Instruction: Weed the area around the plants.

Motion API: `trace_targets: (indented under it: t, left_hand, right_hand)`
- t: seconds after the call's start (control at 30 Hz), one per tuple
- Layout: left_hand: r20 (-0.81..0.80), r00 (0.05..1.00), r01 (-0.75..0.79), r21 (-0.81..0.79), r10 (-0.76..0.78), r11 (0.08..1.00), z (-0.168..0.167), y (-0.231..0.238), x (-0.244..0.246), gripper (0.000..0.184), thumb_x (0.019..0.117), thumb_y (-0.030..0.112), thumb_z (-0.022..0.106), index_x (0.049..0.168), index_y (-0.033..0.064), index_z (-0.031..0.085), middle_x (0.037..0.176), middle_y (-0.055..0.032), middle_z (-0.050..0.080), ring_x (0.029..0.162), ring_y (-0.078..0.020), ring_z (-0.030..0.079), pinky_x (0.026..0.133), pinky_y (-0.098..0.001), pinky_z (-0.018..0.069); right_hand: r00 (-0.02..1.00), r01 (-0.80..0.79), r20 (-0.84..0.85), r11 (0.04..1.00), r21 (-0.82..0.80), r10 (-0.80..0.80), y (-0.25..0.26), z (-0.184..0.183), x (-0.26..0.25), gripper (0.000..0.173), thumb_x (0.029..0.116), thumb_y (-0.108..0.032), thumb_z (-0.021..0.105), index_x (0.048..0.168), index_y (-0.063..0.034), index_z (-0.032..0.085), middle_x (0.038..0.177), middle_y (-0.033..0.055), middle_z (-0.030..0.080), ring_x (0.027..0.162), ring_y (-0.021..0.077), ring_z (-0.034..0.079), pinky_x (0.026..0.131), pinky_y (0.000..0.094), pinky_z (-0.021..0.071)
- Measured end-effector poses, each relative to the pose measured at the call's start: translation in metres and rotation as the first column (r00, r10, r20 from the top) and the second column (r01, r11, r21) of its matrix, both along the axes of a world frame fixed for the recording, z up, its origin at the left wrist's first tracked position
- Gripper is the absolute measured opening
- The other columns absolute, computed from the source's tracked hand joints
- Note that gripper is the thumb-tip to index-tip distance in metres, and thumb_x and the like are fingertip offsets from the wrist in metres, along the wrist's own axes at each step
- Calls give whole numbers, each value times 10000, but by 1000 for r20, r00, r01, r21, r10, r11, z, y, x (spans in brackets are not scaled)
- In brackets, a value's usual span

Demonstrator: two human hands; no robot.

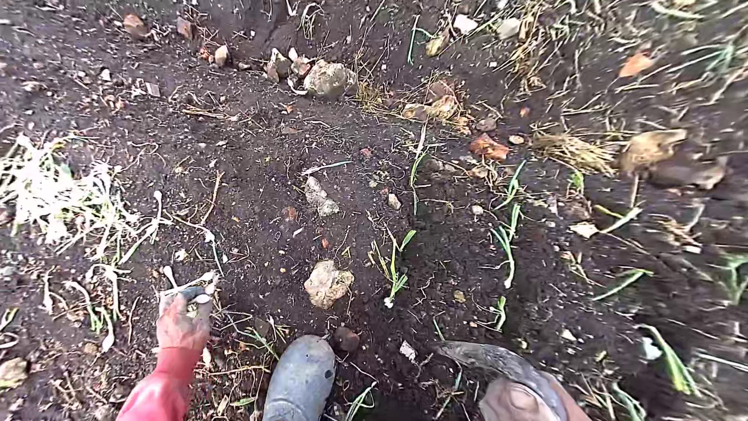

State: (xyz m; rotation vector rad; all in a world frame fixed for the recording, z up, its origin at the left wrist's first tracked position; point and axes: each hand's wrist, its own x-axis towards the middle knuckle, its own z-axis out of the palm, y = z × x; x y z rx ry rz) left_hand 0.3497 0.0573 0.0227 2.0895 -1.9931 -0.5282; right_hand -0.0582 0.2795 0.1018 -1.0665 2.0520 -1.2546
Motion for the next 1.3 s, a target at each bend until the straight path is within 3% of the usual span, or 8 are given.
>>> trace_targets:
  t: [0.27, 0.47, 0.57, 0.67, 0.8, 0.9, 1.07, 1.3]
  left_hand:
    - [-175, 954, -214, 161, 241, 963, 41, -58, -64, 355, 1022, 210, 629, 1303, -7, 612, 1030, -216, 715, 934, -347, 699, 876, -603, 537]
    - [77, 938, -342, 384, 339, 858, 100, -23, -66, 488, 1060, 321, 567, 1403, -27, 566, 1292, -309, 636, 1250, -452, 600, 1085, -639, 429]
    - [128, 921, -388, 392, 368, 834, 129, -5, -64, 517, 1049, 368, 575, 1344, -56, 600, 1266, -328, 642, 1253, -479, 590, 1077, -659, 425]
    - [138, 913, -405, 408, 384, 818, 143, -11, -76, 536, 1052, 398, 565, 1312, -67, 615, 1246, -341, 642, 1238, -487, 597, 1068, -665, 422]
    - [50, 953, -285, 478, 298, 831, 117, -60, -108, 446, 1077, 279, 521, 1355, -65, 574, 1191, -290, 681, 1149, -431, 656, 1043, -610, 472]
    - [-33, 988, -117, 465, 149, 878, 85, -131, -177, 411, 1076, 210, 540, 1377, -69, 555, 1241, -306, 657, 1194, -449, 631, 1071, -614, 450]
    - [17, 982, 156, 500, -190, 852, 13, -249, -297, 425, 996, 334, 686, 1309, 49, 655, 1160, -240, 712, 1110, -442, 680, 959, -664, 511]
    - [90, 837, 407, 555, -539, 725, -43, -288, -320, 236, 1006, 275, 651, 1120, 99, 760, 1194, -148, 717, 1070, -387, 702, 867, -661, 550]
  right_hand:
    - [998, 47, -56, 992, 121, -40, -12, -35, -6, 715, 1034, -622, 431, 926, 60, 618, 562, 79, 553, 455, 123, 566, 456, 356, 519]
    - [1000, -6, 31, 981, 193, 0, -22, -23, -4, 715, 1027, -581, 460, 968, 104, 658, 599, 112, 605, 486, 158, 598, 499, 379, 544]
    - [989, -117, 122, 933, 339, 79, -50, -2, -23, 611, 1006, -498, 507, 1060, 83, 687, 695, 146, 665, 591, 252, 656, 595, 488, 562]
    - [989, -140, 75, 956, 258, 125, -91, 41, -42, 631, 1005, -571, 480, 989, 17, 707, 626, 70, 634, 514, 177, 617, 505, 424, 542]
    - [979, -135, 141, 988, -79, 145, -165, 91, -58, 578, 1028, -626, 451, 929, -89, 642, 570, -33, 524, 451, 58, 514, 420, 288, 472]
    - [959, -104, 236, 971, -215, 155, -245, 62, -67, 476, 1028, -587, 497, 896, -149, 625, 566, -70, 488, 446, 50, 483, 413, 267, 444]
    - [973, 46, 231, 997, -70, -28, -290, -50, -49, 511, 1024, -570, 494, 899, -97, 640, 567, -49, 514, 453, 76, 512, 429, 300, 476]
    - [960, -29, 280, 999, 28, 20, -320, -23, -74, 499, 1042, -565, 484, 926, -110, 652, 574, -54, 515, 454, 50, 503, 407, 272, 454]
